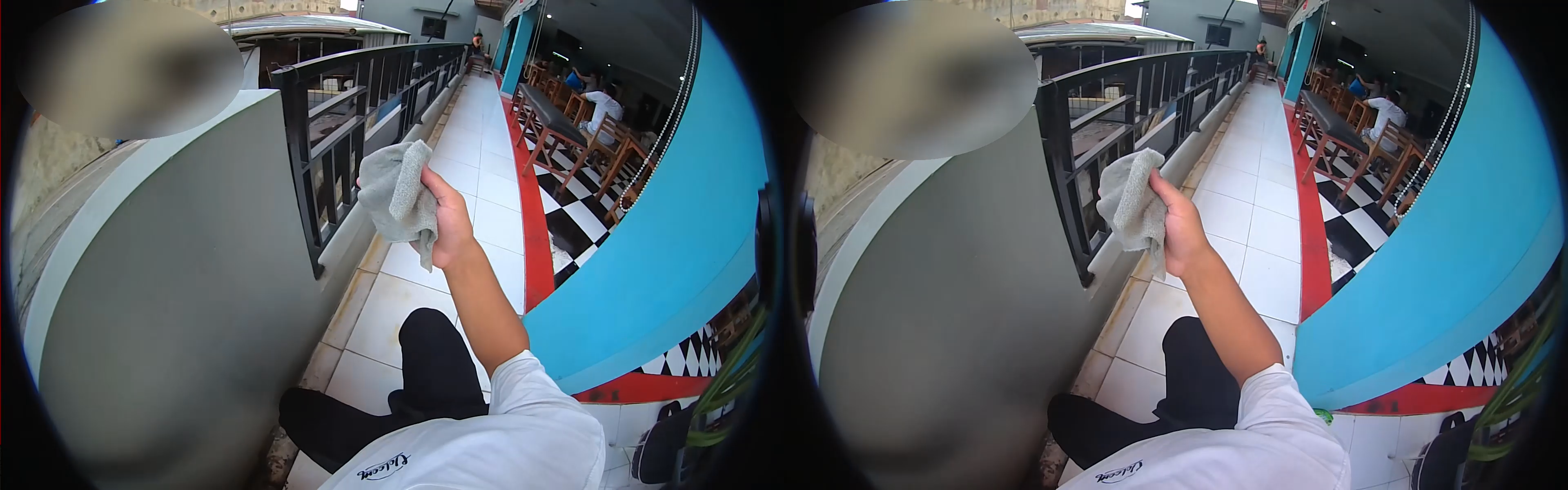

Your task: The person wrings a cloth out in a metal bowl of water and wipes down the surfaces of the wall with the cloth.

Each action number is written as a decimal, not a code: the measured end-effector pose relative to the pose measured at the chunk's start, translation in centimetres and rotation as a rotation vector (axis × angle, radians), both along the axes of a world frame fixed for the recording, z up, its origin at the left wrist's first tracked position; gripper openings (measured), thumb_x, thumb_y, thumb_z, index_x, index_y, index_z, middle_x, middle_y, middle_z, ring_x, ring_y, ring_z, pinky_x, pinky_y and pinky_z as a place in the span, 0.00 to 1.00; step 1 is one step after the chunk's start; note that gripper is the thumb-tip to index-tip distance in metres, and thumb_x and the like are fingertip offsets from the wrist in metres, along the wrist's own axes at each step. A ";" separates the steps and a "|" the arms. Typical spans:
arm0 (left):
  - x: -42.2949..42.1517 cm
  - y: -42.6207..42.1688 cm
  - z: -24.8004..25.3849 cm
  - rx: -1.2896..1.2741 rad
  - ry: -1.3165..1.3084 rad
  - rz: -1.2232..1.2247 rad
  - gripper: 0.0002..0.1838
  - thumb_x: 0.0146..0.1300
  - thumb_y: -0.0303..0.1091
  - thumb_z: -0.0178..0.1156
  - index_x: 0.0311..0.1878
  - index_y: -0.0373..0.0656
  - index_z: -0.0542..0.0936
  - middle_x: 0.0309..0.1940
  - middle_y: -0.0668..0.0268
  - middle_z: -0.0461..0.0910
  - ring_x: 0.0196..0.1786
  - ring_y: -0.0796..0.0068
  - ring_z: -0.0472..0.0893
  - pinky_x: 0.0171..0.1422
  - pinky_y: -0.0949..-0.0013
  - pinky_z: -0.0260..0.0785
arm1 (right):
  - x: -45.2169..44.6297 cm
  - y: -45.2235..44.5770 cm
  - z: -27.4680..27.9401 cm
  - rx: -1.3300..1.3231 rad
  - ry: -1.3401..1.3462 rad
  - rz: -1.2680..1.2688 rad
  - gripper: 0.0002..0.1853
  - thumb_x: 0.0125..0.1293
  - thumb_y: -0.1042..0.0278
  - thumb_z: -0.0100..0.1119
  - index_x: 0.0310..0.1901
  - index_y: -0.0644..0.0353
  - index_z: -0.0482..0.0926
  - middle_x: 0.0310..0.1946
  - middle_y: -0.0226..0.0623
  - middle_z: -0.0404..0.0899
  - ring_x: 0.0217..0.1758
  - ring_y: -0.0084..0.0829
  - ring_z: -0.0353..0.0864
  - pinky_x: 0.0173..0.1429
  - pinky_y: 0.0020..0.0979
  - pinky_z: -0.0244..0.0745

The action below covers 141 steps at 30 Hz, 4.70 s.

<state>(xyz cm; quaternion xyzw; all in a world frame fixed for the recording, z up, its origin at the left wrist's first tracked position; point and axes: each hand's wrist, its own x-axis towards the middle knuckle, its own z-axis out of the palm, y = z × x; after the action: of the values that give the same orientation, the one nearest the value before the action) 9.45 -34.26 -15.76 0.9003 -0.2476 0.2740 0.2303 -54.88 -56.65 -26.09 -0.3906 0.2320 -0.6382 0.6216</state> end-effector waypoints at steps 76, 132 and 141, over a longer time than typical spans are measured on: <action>13.9 5.1 1.5 -0.155 0.299 -0.484 0.26 0.74 0.44 0.47 0.66 0.36 0.72 0.61 0.65 0.72 0.67 0.71 0.68 0.74 0.67 0.52 | 19.1 -18.8 -32.5 -0.132 0.827 -0.765 0.45 0.72 0.39 0.37 0.73 0.76 0.45 0.74 0.70 0.38 0.79 0.67 0.34 0.79 0.57 0.29; 14.5 8.1 4.4 -0.092 0.351 -0.444 0.30 0.72 0.51 0.47 0.64 0.35 0.72 0.57 0.62 0.75 0.58 0.69 0.73 0.65 0.63 0.62 | 19.1 -23.3 -57.1 0.918 -0.430 -0.261 0.47 0.70 0.30 0.39 0.77 0.60 0.41 0.73 0.55 0.55 0.72 0.51 0.63 0.73 0.45 0.60; 14.6 7.9 4.6 -0.019 0.389 -0.437 0.25 0.73 0.46 0.47 0.64 0.38 0.72 0.55 0.63 0.76 0.57 0.70 0.74 0.63 0.65 0.64 | 32.3 -8.2 -28.9 -0.151 0.568 -0.787 0.49 0.73 0.37 0.39 0.74 0.76 0.39 0.76 0.67 0.33 0.81 0.60 0.32 0.79 0.54 0.32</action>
<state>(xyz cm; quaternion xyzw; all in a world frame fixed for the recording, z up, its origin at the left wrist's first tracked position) 24.02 -26.39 -11.11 0.8589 -0.3844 0.0424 0.3357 -22.59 -64.89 -55.01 -0.4759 0.4753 -0.7079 0.2153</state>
